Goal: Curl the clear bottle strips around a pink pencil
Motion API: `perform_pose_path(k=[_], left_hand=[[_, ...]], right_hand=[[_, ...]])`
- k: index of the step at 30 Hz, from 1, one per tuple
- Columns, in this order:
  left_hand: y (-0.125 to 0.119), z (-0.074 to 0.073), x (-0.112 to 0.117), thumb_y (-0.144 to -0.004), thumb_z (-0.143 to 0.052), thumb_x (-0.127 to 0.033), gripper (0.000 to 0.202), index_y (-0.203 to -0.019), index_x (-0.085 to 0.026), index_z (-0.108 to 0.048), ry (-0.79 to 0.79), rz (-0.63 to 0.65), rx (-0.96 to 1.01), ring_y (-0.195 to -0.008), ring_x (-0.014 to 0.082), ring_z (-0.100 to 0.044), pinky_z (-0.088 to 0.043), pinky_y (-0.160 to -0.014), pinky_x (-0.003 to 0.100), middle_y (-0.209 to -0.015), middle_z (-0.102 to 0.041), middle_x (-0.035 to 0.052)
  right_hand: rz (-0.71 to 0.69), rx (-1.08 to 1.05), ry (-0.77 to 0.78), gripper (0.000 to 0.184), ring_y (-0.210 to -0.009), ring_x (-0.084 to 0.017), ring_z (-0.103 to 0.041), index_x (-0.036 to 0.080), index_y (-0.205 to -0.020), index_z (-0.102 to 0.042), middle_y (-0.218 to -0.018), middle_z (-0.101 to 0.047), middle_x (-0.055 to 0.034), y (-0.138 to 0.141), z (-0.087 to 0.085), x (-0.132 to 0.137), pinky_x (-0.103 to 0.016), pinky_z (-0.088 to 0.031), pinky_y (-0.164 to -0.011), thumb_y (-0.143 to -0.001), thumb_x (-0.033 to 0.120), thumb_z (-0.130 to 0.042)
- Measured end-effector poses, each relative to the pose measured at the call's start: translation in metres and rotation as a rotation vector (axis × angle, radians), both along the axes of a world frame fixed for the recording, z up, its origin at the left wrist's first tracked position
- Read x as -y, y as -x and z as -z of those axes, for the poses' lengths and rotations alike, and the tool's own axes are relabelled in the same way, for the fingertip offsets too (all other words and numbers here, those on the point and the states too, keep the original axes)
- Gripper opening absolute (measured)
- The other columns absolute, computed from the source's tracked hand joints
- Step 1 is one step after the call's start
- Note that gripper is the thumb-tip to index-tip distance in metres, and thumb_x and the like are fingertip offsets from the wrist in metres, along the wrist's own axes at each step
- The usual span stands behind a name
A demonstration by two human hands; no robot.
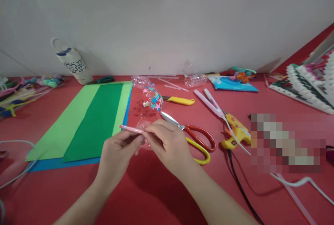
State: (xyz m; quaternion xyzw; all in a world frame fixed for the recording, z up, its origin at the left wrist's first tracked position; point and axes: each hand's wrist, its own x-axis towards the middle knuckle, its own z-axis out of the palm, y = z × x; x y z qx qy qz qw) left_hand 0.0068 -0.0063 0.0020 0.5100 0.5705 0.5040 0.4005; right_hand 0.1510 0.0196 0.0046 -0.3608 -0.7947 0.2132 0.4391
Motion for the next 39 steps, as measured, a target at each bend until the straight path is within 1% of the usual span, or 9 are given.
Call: perform_pose_path(k=[6,10,14,17,25,28,31,33,39], left_hand=[[-0.0001,-0.0030,0.0000,-0.069,-0.065,-0.022,0.008,-0.065,-0.015,-0.068,0.015,-0.015,0.115,-0.043,0.0068,-0.043,-0.038,-0.041,0.018,-0.052,-0.054,-0.0028],[0.0004,-0.0002,-0.0012,-0.067,-0.067,-0.024,0.010,-0.064,-0.014,-0.067,0.045,-0.041,0.180,-0.041,0.0056,-0.042,-0.036,-0.040,0.018,-0.053,-0.056,-0.0024],[0.0013,0.0013,-0.0020,-0.067,-0.068,-0.024,0.010,-0.066,-0.014,-0.067,0.071,-0.061,0.211,-0.040,0.0046,-0.041,-0.036,-0.040,0.017,-0.053,-0.057,-0.0022],[0.0016,0.0010,-0.0021,-0.067,-0.068,-0.024,0.010,-0.066,-0.014,-0.068,0.077,-0.062,0.231,-0.040,0.0043,-0.041,-0.035,-0.040,0.017,-0.053,-0.057,-0.0024],[0.0012,-0.0010,-0.0011,-0.067,-0.067,-0.022,0.009,-0.063,-0.014,-0.067,0.077,-0.042,0.206,-0.040,0.0049,-0.041,-0.035,-0.039,0.018,-0.053,-0.059,-0.0013],[0.0010,-0.0011,-0.0008,-0.067,-0.067,-0.021,0.008,-0.064,-0.014,-0.067,0.058,-0.042,0.197,-0.040,0.0052,-0.042,-0.035,-0.040,0.018,-0.053,-0.058,-0.0019],[0.0011,-0.0006,-0.0012,-0.068,-0.066,-0.020,0.007,-0.063,-0.015,-0.066,0.057,-0.041,0.184,-0.041,0.0057,-0.042,-0.035,-0.040,0.018,-0.052,-0.055,-0.0032],[0.0013,-0.0004,-0.0011,-0.068,-0.066,-0.020,0.007,-0.063,-0.015,-0.066,0.060,-0.038,0.172,-0.041,0.0057,-0.041,-0.035,-0.041,0.018,-0.049,-0.053,-0.0041],[0.0009,-0.0021,0.0014,-0.069,-0.067,-0.021,0.009,-0.063,-0.015,-0.065,0.028,-0.063,0.162,-0.043,0.0056,-0.042,-0.035,-0.042,0.018,-0.051,-0.055,-0.0039]], right_hand=[[0.009,-0.019,-0.004,0.012,-0.066,-0.013,-0.056,0.021,-0.083,-0.061,-0.077,-0.061,-0.0025,0.0002,-0.0001,0.0010,-0.024,-0.044,-0.057,-0.090,0.017,-0.052],[0.007,-0.026,0.003,0.011,-0.067,-0.013,-0.057,0.021,-0.088,-0.062,-0.078,-0.062,-0.0027,0.0015,0.0014,0.0018,-0.024,-0.045,-0.056,-0.090,0.019,-0.051],[-0.018,-0.020,-0.027,0.013,-0.071,-0.013,-0.057,0.020,-0.092,-0.061,-0.083,-0.062,-0.0037,0.0020,0.0032,0.0010,-0.024,-0.046,-0.059,-0.090,0.014,-0.050],[-0.012,-0.015,-0.019,0.014,-0.072,-0.014,-0.058,0.021,-0.093,-0.061,-0.083,-0.063,-0.0038,0.0019,0.0023,0.0006,-0.025,-0.046,-0.060,-0.090,0.014,-0.050],[-0.010,0.033,-0.037,0.016,-0.067,-0.014,-0.055,0.020,-0.088,-0.061,-0.078,-0.061,-0.0038,0.0022,-0.0014,0.0033,-0.026,-0.045,-0.060,-0.089,0.013,-0.047],[-0.032,0.026,0.024,0.014,-0.066,-0.014,-0.055,0.021,-0.087,-0.061,-0.077,-0.060,-0.0029,0.0014,-0.0021,0.0019,-0.026,-0.044,-0.059,-0.089,0.015,-0.049],[-0.033,0.009,0.113,0.013,-0.069,-0.014,-0.056,0.021,-0.086,-0.062,-0.077,-0.061,-0.0015,0.0011,-0.0032,0.0002,-0.025,-0.044,-0.062,-0.089,0.015,-0.051],[-0.028,0.018,0.136,0.013,-0.069,-0.014,-0.055,0.020,-0.084,-0.062,-0.077,-0.060,-0.0012,0.0019,-0.0035,0.0003,-0.025,-0.043,-0.063,-0.090,0.015,-0.051],[-0.024,0.019,0.083,0.015,-0.066,-0.013,-0.051,0.019,-0.081,-0.057,-0.073,-0.054,-0.0005,0.0057,-0.0021,0.0046,-0.024,-0.040,-0.061,-0.091,0.013,-0.047]])
